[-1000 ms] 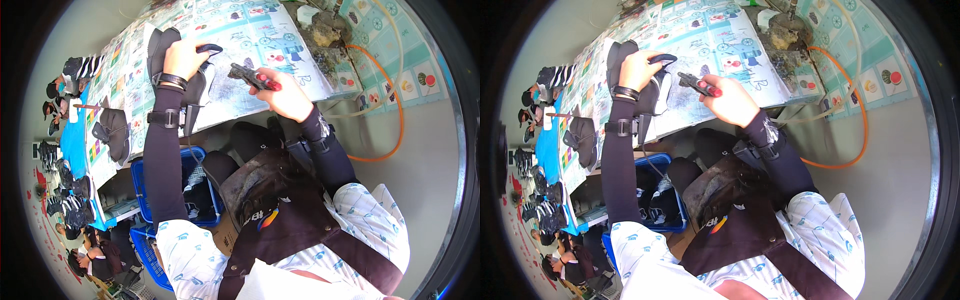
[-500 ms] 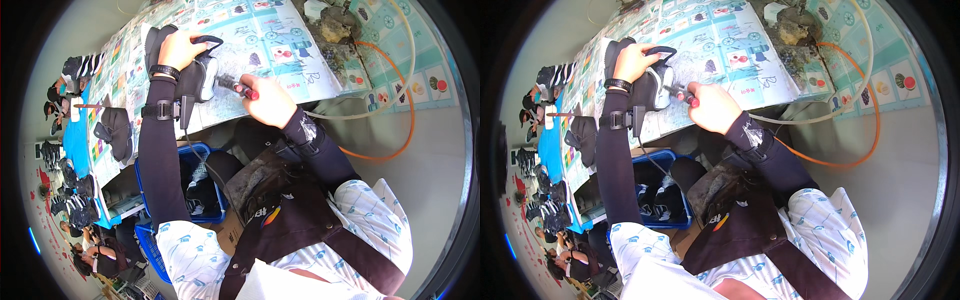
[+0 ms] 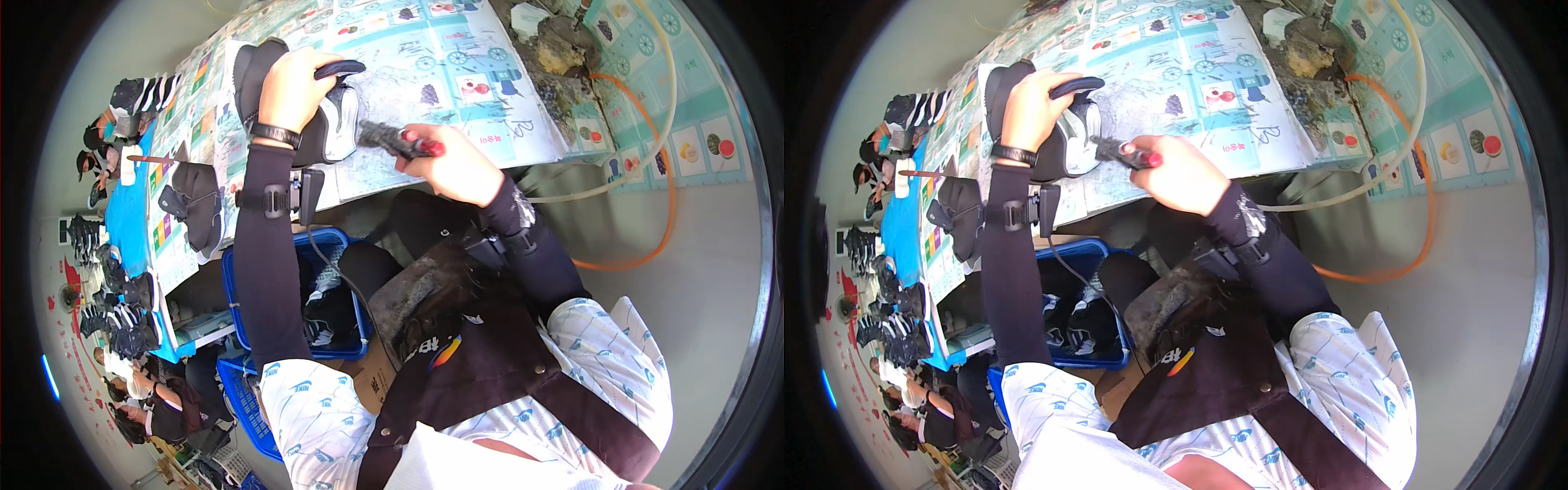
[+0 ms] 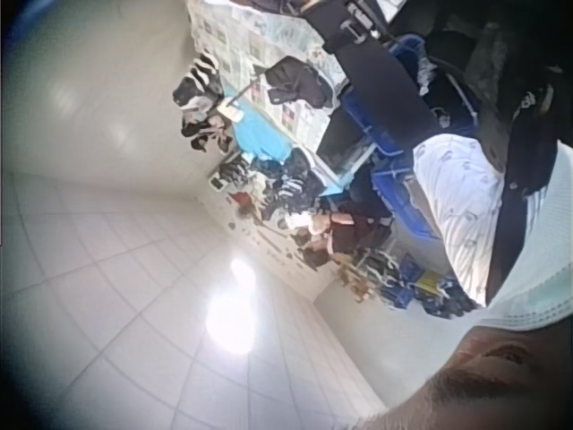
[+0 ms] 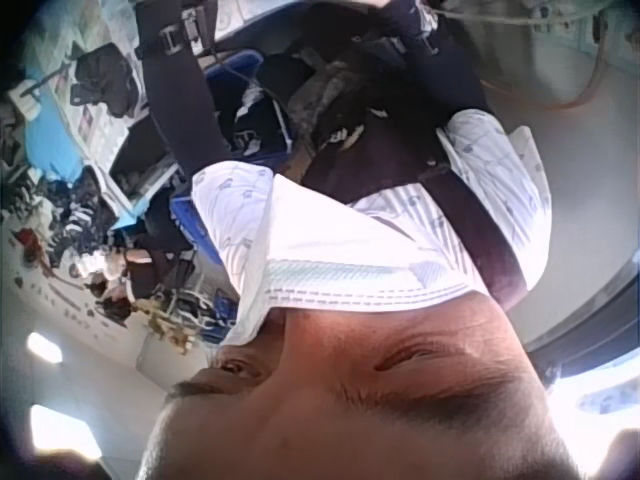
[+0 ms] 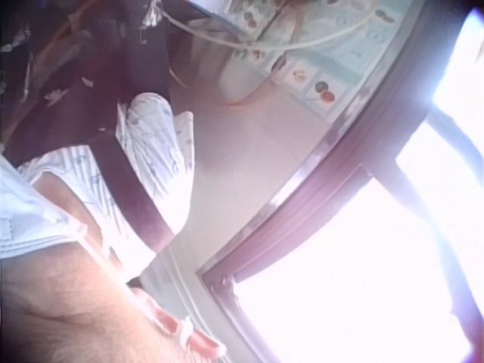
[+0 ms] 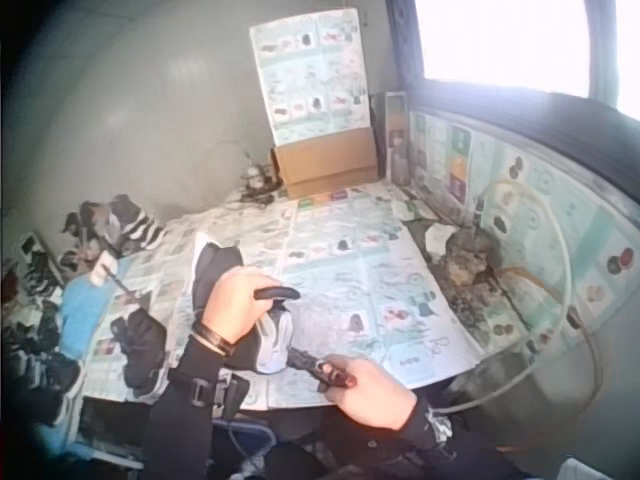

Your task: The person is using a handheld air stapler or specialized stitching tool to attach or secure components of a shoe upper on a workbench.

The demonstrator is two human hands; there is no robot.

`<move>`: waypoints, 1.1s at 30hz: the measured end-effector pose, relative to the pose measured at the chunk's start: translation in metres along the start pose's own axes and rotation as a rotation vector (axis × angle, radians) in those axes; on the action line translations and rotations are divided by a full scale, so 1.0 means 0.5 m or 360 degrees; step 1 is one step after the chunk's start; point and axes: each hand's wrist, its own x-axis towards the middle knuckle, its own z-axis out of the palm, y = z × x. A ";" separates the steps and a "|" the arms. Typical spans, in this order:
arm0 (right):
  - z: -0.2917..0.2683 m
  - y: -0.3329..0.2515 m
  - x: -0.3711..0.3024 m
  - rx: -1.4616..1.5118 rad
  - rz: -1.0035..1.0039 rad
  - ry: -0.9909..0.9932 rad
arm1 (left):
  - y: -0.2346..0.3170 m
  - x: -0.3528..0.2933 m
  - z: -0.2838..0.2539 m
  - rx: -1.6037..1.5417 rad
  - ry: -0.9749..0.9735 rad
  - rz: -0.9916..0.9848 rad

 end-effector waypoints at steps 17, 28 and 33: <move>-0.025 0.011 0.054 -0.0447 0.0021 0.0390 | 0.061 -0.083 0.063 -0.0005 0.0614 -0.0058; -0.026 0.019 0.044 -0.0483 -0.0006 0.0400 | 0.087 -0.060 0.057 -0.0081 0.0514 -0.0117; -0.030 0.018 0.040 -0.0417 0.0039 0.0299 | 0.103 -0.119 0.040 -0.0131 0.0528 -0.0269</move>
